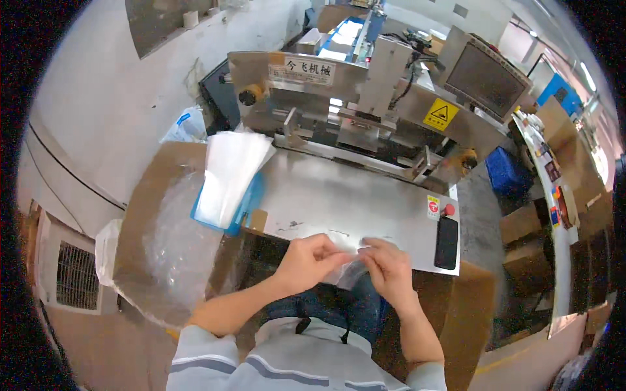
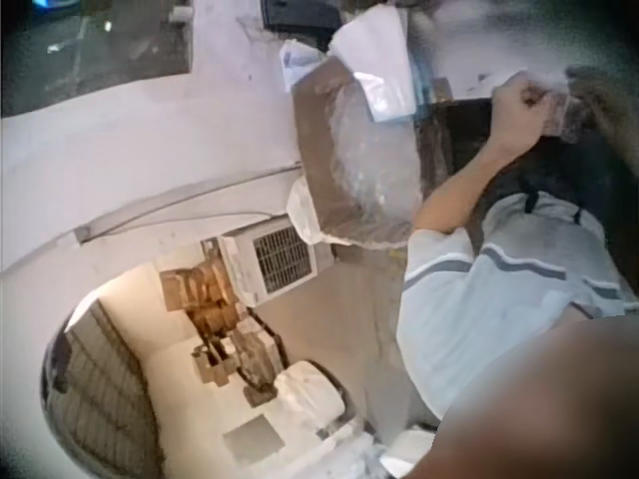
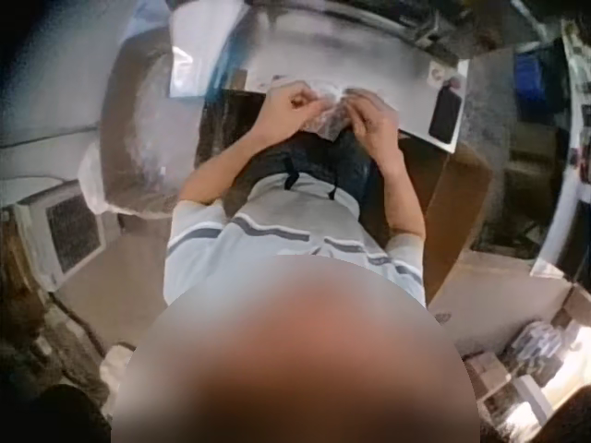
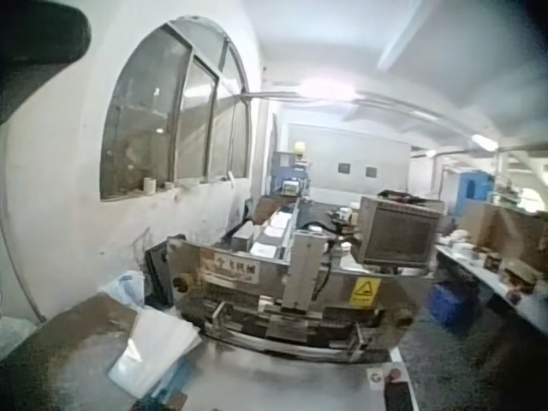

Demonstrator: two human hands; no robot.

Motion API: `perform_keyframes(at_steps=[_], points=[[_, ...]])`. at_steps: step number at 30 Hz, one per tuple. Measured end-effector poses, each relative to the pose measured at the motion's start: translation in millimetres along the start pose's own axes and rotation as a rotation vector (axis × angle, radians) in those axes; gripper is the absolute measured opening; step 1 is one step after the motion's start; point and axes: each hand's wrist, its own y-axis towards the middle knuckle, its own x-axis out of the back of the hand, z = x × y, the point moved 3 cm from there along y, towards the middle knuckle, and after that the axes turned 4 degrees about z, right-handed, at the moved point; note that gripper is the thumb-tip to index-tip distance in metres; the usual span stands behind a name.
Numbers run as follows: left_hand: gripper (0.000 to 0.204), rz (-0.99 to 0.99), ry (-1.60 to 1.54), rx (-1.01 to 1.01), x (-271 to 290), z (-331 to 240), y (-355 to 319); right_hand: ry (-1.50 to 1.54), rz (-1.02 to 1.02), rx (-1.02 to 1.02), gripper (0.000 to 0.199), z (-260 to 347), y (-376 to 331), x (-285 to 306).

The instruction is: Apply liquid to a production machine and then manually bag stacks of paper into plastic sleeves.

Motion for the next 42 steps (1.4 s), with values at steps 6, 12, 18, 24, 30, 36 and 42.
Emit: perform_keyframes(at_steps=[6, 12, 18, 24, 30, 36, 42], points=[[0.022, -0.081, 0.06, 0.142, -2.2, 35.1, 1.5, -0.009, 0.083, 0.201, 0.015, -6.5, -10.4, -4.9], [0.029, 0.202, 0.528, -0.453, -19.2, -21.8, 11.3, -0.093, 0.225, 0.14, 0.013, -16.4, -25.8, -10.9], [0.023, 0.62, 0.778, -0.316, -18.9, 24.5, 32.4, -0.059, 0.359, -0.014, 0.012, -38.5, -38.3, -18.1], [0.015, 0.509, 0.778, -0.501, -17.0, 10.9, 28.6, 0.038, 0.492, -0.168, 0.015, -46.3, -41.6, -8.5], [0.009, 0.526, 0.942, -0.731, -24.1, 1.9, 16.4, 0.06, 0.422, -0.093, 0.011, -52.6, -32.9, -11.6], [0.015, 0.66, 1.072, -0.26, -5.0, 24.3, 37.5, 0.068, 0.478, -0.105, 0.009, -51.6, -30.9, -4.8], [0.012, 0.585, 0.995, -0.524, -11.3, 33.7, 50.2, -0.018, 0.495, -0.082, 0.009, -58.2, -24.7, -8.1]])
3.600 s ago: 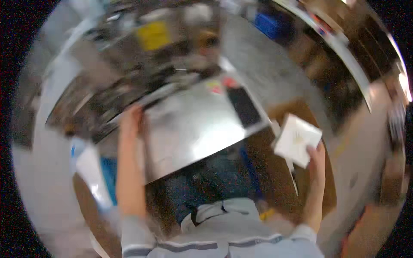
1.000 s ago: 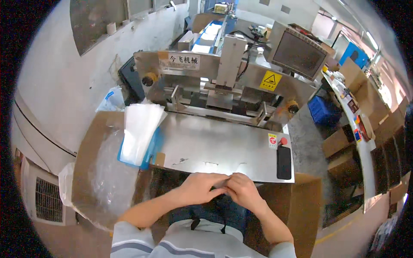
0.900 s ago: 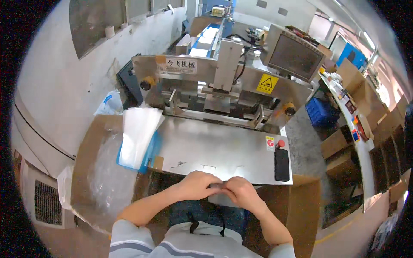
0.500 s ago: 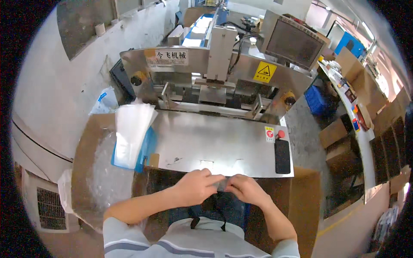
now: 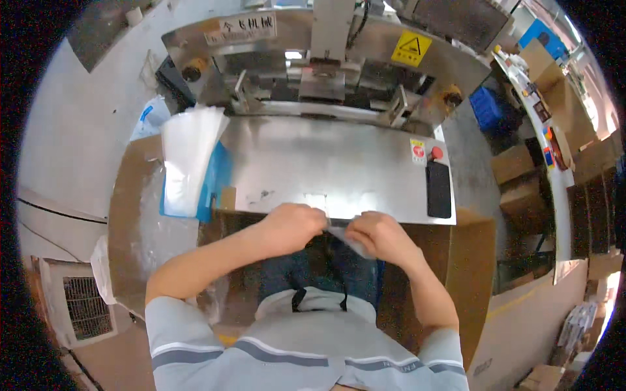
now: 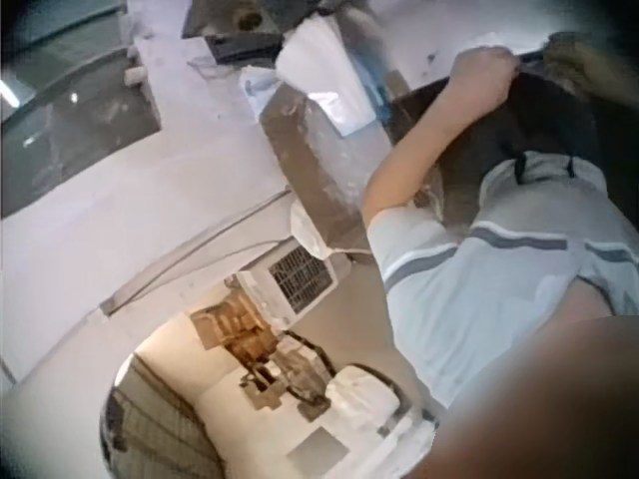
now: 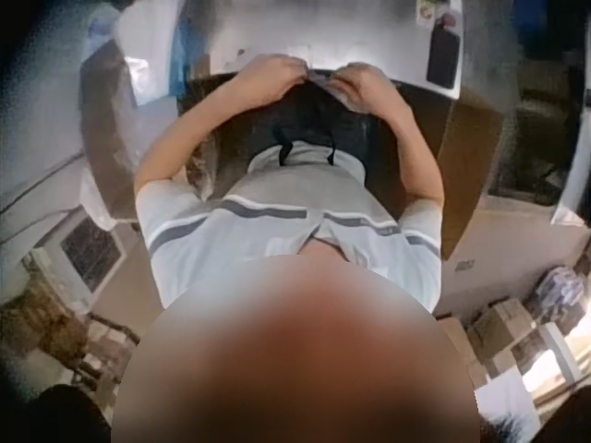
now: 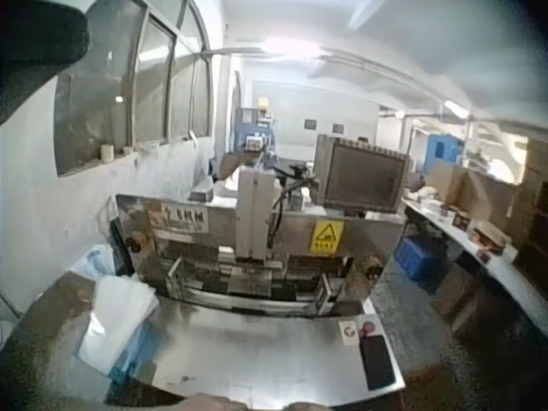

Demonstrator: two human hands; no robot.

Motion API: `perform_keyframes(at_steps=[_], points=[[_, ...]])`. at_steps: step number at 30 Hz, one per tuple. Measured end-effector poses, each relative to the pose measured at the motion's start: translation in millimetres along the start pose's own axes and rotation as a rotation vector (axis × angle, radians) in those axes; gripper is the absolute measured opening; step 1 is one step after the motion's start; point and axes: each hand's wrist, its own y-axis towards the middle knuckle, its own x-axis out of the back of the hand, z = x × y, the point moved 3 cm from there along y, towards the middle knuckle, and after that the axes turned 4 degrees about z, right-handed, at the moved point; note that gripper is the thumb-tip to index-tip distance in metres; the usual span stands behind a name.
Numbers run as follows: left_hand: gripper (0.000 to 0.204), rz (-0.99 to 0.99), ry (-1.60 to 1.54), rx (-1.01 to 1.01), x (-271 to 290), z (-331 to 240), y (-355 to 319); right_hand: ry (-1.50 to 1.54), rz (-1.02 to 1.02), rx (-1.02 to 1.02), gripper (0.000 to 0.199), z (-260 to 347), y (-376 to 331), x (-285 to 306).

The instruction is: Apply liquid to a production machine and then manually bag stacks of paper into plastic sleeves.

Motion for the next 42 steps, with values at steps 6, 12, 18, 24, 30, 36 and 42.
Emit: perform_keyframes(at_steps=[6, 12, 18, 24, 30, 36, 42], points=[[0.016, -0.137, -0.037, -0.184, 5.0, -12.4, 6.8, 0.034, -0.02, -0.038, 0.009, -1.2, -5.8, -0.5], [0.02, -0.019, -0.085, -0.025, -6.4, -7.9, 12.4, 0.021, -0.034, -0.038, 0.01, -0.4, -11.4, -1.1], [0.016, 0.059, -0.197, -0.104, -7.2, -2.9, 12.7, 0.044, -0.039, -0.031, 0.016, -12.4, -19.1, -4.9], [0.013, 0.231, -0.055, 0.08, 9.1, -7.8, 8.7, 0.134, -0.02, -0.042, 0.011, -17.6, -22.7, -4.0], [0.011, 0.32, -0.098, 0.092, 27.5, -31.2, -37.4, 0.285, 0.152, 0.134, 0.015, 10.5, -27.8, 4.3], [0.023, 0.279, -0.169, 0.31, 53.1, 82.2, 33.4, 0.211, 0.017, -0.029, 0.022, -74.5, 53.6, 36.8], [0.041, 0.093, -0.375, 0.517, 74.2, 221.3, 91.4, 0.14, 0.002, -0.165, 0.022, -146.6, 162.3, 64.4]])
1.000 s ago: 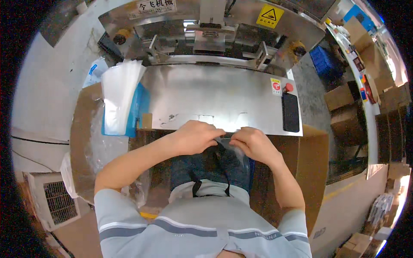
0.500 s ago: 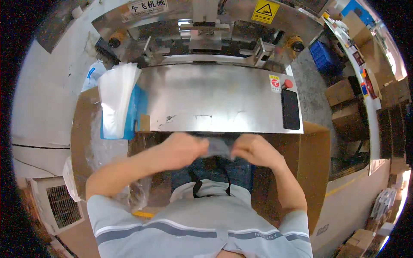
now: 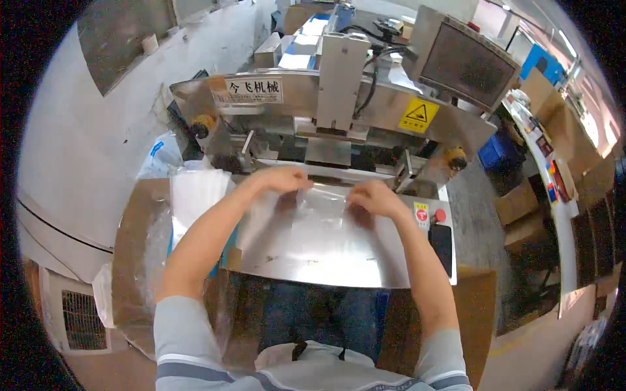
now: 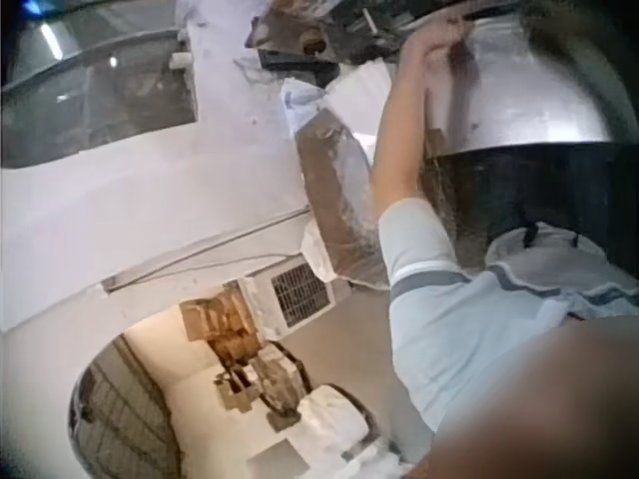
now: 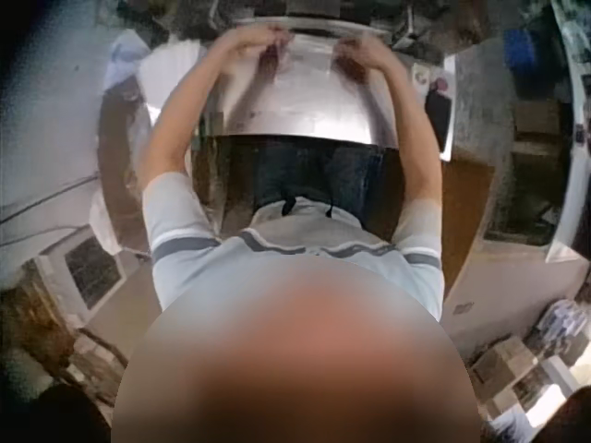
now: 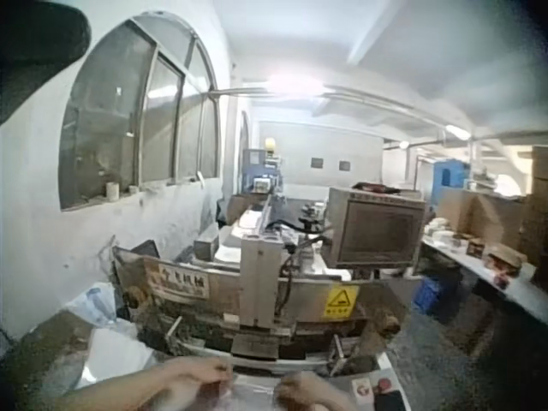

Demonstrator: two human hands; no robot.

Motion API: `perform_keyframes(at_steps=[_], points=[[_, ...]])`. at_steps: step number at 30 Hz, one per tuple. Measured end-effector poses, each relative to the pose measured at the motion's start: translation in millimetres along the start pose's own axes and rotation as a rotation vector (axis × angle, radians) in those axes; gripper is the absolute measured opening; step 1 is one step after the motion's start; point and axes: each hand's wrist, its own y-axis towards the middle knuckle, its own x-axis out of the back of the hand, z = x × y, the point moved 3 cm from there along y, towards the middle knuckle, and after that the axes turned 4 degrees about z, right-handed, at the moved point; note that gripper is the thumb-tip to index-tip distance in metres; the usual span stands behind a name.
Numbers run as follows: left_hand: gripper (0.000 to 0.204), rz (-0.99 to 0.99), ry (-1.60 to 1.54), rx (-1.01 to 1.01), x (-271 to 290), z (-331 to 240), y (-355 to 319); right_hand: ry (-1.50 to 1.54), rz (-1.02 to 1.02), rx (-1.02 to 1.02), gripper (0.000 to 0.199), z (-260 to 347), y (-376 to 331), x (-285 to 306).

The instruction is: Apply liquid to a production machine and then manually bag stacks of paper into plastic sleeves.

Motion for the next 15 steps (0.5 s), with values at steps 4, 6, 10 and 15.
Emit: perform_keyframes(at_steps=[4, 6, 10, 15], points=[[0.041, -0.015, -0.186, 0.041, 46.6, 25.5, 53.8, -0.132, -0.08, 0.016, 0.023, -27.1, 63.2, 21.9], [0.039, -0.027, -0.185, 0.083, 60.2, 15.8, 70.6, -0.234, -0.109, -0.06, 0.023, -30.5, 76.6, 42.0], [0.039, -0.229, -0.163, -0.106, 55.5, 4.7, 82.2, -0.302, -0.26, -0.068, 0.027, -52.6, 96.8, 46.1], [0.036, -0.786, 0.09, -0.187, 32.1, -3.9, 44.2, -0.537, -0.206, -0.02, 0.034, 31.9, 75.1, -11.5]])
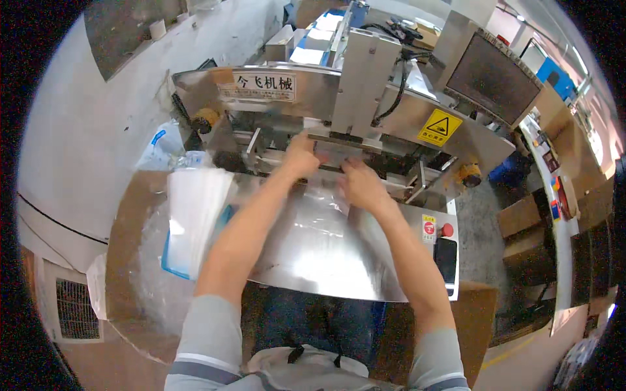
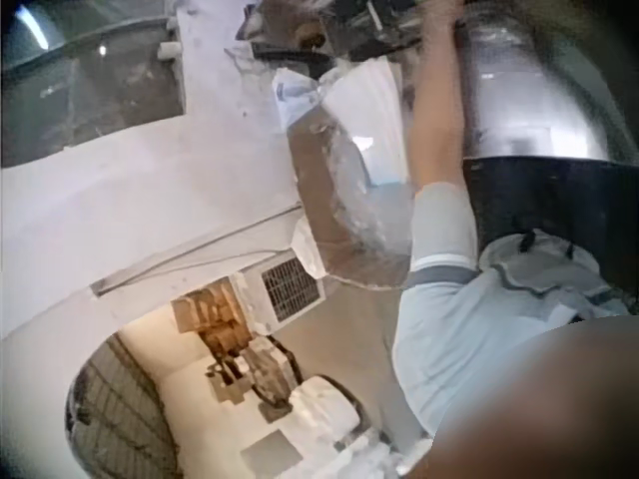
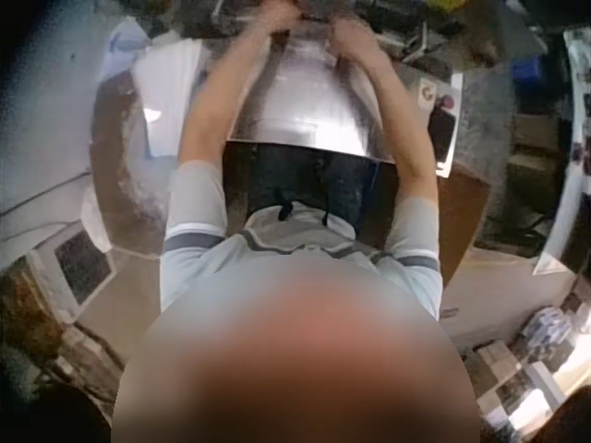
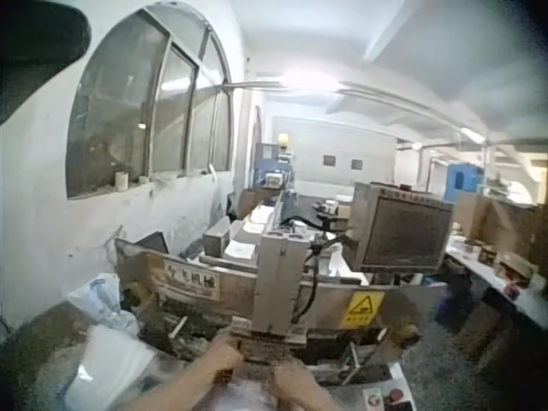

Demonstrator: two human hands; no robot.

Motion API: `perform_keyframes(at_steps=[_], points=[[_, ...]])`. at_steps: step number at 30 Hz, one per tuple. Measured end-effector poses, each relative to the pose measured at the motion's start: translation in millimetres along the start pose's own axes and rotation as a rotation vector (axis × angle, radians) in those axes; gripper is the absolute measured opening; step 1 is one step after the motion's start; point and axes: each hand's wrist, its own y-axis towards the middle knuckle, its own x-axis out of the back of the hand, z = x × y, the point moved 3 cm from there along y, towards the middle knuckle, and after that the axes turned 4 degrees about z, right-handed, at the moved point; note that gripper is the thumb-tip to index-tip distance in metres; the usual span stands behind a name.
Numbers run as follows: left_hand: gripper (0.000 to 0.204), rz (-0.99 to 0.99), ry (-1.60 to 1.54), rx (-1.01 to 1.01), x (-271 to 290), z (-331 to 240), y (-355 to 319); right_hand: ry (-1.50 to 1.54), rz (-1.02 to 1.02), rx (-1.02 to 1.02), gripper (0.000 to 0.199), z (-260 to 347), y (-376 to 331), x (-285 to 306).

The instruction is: Apply liquid to a production machine and then manually bag stacks of paper into plastic sleeves.

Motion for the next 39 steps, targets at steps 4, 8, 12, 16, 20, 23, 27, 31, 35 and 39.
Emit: perform_keyframes(at_steps=[4, 8, 12, 16, 20, 23, 27, 31, 35, 39], points=[[0.042, 0.229, 0.296, 0.156, -42.4, -81.0, -113.6, -0.078, -0.057, 0.005, 0.054, -14.5, -14.9, -8.5], [0.069, 0.069, 0.233, 0.037, -43.9, -113.9, -216.2, -0.059, -0.038, 0.032, 0.055, -1.8, -19.5, -6.8], [0.072, 0.031, 0.243, 0.064, -42.6, -115.7, -218.7, -0.011, -0.014, 0.045, 0.057, 1.4, -17.9, -4.1], [0.071, 0.029, 0.248, 0.057, -45.4, -117.1, -224.4, -0.06, -0.057, 0.033, 0.052, 2.9, -19.2, -8.8], [0.07, 0.041, 0.271, 0.052, -45.3, -117.5, -224.0, -0.08, -0.155, 0.085, 0.052, -0.4, -17.4, -3.5], [0.069, 0.014, 0.293, 0.059, -40.1, -123.6, -227.7, -0.048, -0.1, 0.064, 0.05, 3.8, -15.7, 11.0], [0.066, 0.057, 0.167, 0.141, -40.1, -118.0, -230.2, -0.043, -0.087, 0.01, 0.042, 8.0, -6.5, 24.3], [0.071, -0.18, 0.153, 0.125, -29.1, -119.0, -228.1, -0.138, 0.012, 0.033, 0.03, 7.4, 7.6, 29.9], [0.078, -0.266, 0.113, 0.159, -24.3, -116.7, -229.9, -0.118, 0.063, -0.002, 0.026, -4.4, 17.7, 24.4], [0.08, -0.257, 0.08, 0.179, -26.0, -113.0, -228.7, -0.118, -0.014, -0.008, 0.03, -17.4, 24.7, 17.3]])
